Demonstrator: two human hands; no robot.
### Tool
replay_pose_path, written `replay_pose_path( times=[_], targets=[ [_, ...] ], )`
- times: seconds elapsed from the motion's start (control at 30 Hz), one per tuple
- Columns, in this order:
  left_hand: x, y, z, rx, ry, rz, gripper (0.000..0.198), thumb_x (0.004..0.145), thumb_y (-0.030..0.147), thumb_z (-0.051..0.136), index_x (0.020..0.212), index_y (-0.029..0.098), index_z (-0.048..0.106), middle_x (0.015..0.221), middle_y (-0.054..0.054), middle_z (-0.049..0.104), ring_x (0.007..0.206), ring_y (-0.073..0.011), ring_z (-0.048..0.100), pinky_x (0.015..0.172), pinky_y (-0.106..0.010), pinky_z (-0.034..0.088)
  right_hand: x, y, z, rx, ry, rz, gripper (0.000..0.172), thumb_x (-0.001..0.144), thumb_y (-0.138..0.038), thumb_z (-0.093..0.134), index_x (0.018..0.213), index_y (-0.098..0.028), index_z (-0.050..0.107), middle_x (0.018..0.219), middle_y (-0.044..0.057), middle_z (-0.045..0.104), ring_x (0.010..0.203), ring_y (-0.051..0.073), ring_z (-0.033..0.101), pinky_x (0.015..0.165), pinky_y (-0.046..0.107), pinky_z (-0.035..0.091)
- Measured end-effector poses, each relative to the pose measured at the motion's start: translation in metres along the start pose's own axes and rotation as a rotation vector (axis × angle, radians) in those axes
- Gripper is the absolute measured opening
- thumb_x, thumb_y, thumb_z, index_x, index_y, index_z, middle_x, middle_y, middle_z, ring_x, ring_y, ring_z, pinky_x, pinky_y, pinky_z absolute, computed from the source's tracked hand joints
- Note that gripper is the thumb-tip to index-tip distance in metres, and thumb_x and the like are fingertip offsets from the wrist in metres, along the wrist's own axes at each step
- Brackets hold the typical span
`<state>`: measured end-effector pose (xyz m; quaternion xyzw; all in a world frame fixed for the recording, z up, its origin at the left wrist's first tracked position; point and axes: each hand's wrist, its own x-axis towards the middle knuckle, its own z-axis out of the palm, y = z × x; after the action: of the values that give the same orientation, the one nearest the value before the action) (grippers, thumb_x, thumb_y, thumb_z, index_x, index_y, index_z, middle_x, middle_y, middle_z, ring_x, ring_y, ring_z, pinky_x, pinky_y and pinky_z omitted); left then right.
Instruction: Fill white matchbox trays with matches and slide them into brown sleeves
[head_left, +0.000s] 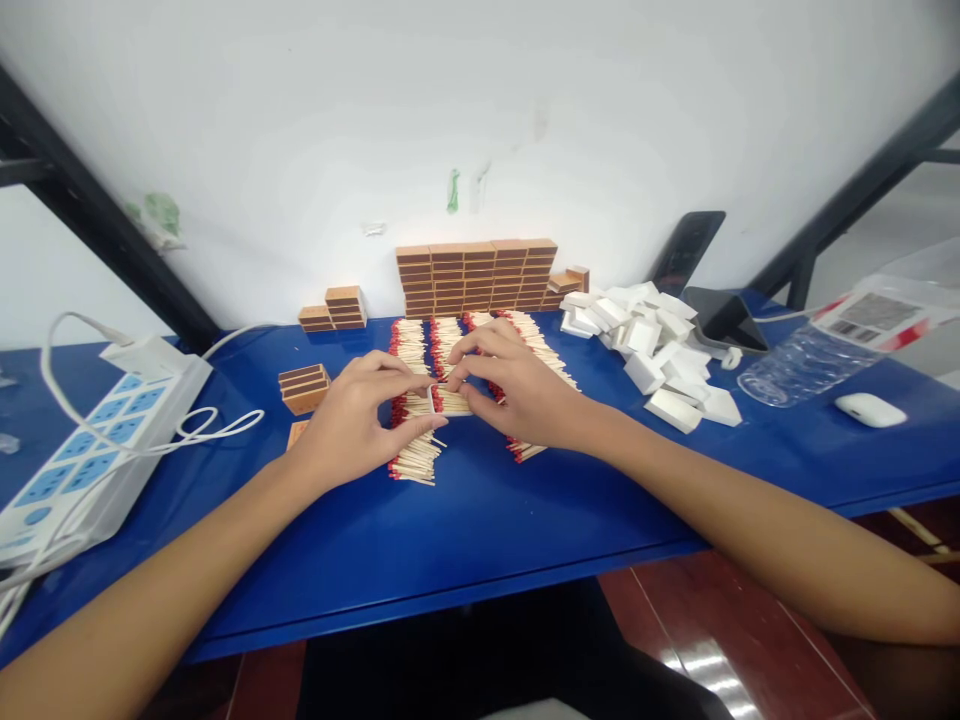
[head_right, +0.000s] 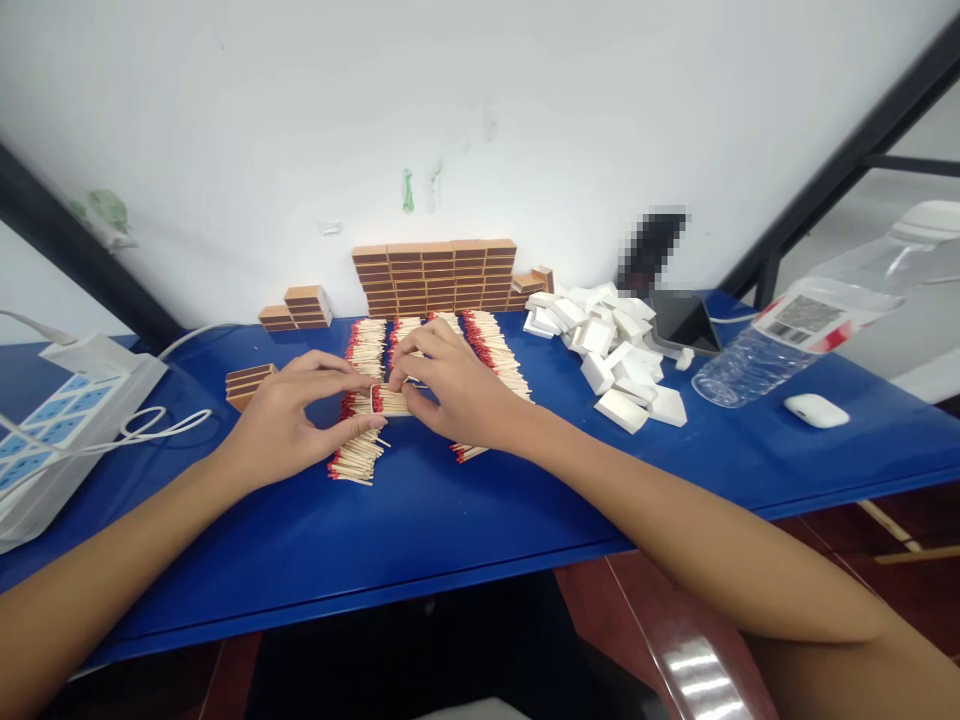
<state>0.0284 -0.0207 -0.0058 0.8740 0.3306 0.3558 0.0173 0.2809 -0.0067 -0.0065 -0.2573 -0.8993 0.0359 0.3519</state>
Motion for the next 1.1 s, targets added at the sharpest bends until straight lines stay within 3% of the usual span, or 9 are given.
replay_pose_path(
  times=[0.37,0.7,0.87,0.93,1.0,1.1],
  targets=[
    [-0.001,0.004,0.001,-0.056,-0.015,-0.108,0.039,0.090,0.054,0.081,0.114,0.024,0.082,0.105,-0.008,0.076,0.098,-0.0244,0.072,0.088,-0.039,0.060,0.001,-0.003,-0.002,0.022,-0.012,0.041,0.020,0.099,-0.009,0.054,0.105,-0.026,0.064,0.110,0.008,0.066,0.110,0.027,0.053,0.101,0.050,0.044],
    [0.000,0.005,-0.001,-0.100,-0.017,-0.140,0.037,0.088,0.053,0.082,0.111,0.023,0.083,0.104,-0.007,0.076,0.096,-0.0228,0.072,0.086,-0.037,0.060,0.002,-0.004,-0.002,0.034,0.006,0.059,0.002,0.103,-0.023,0.060,0.105,-0.025,0.061,0.108,0.007,0.068,0.104,0.026,0.054,0.098,0.046,0.044],
    [0.000,0.002,-0.002,-0.057,0.002,-0.170,0.036,0.088,0.053,0.082,0.109,0.023,0.083,0.105,-0.007,0.077,0.098,-0.0244,0.072,0.088,-0.039,0.060,0.002,-0.006,-0.009,0.045,0.082,0.070,0.007,0.102,-0.022,0.062,0.095,-0.024,0.062,0.097,0.005,0.067,0.095,0.024,0.055,0.088,0.042,0.045],
    [0.001,0.000,-0.002,-0.013,0.032,-0.189,0.037,0.088,0.054,0.082,0.109,0.023,0.083,0.103,-0.007,0.078,0.099,-0.0250,0.072,0.090,-0.041,0.059,0.001,-0.009,-0.014,0.094,0.009,0.077,0.009,0.100,-0.022,0.066,0.091,-0.023,0.064,0.084,0.002,0.062,0.083,0.020,0.055,0.079,0.038,0.045],
    [0.001,-0.002,-0.002,0.023,0.055,-0.199,0.038,0.088,0.055,0.082,0.108,0.022,0.083,0.102,-0.007,0.078,0.100,-0.0253,0.071,0.091,-0.041,0.058,-0.001,-0.013,-0.018,0.148,-0.167,0.072,0.010,0.097,-0.022,0.072,0.089,-0.023,0.067,0.077,-0.001,0.059,0.077,0.018,0.054,0.075,0.036,0.045],
    [0.001,-0.003,-0.002,0.037,0.064,-0.206,0.041,0.089,0.056,0.081,0.109,0.021,0.082,0.104,-0.008,0.076,0.101,-0.0254,0.071,0.092,-0.042,0.058,-0.005,-0.020,-0.020,0.162,-0.399,0.048,0.011,0.095,-0.022,0.077,0.086,-0.022,0.069,0.081,0.001,0.064,0.088,0.021,0.056,0.081,0.038,0.047]
  ],
)
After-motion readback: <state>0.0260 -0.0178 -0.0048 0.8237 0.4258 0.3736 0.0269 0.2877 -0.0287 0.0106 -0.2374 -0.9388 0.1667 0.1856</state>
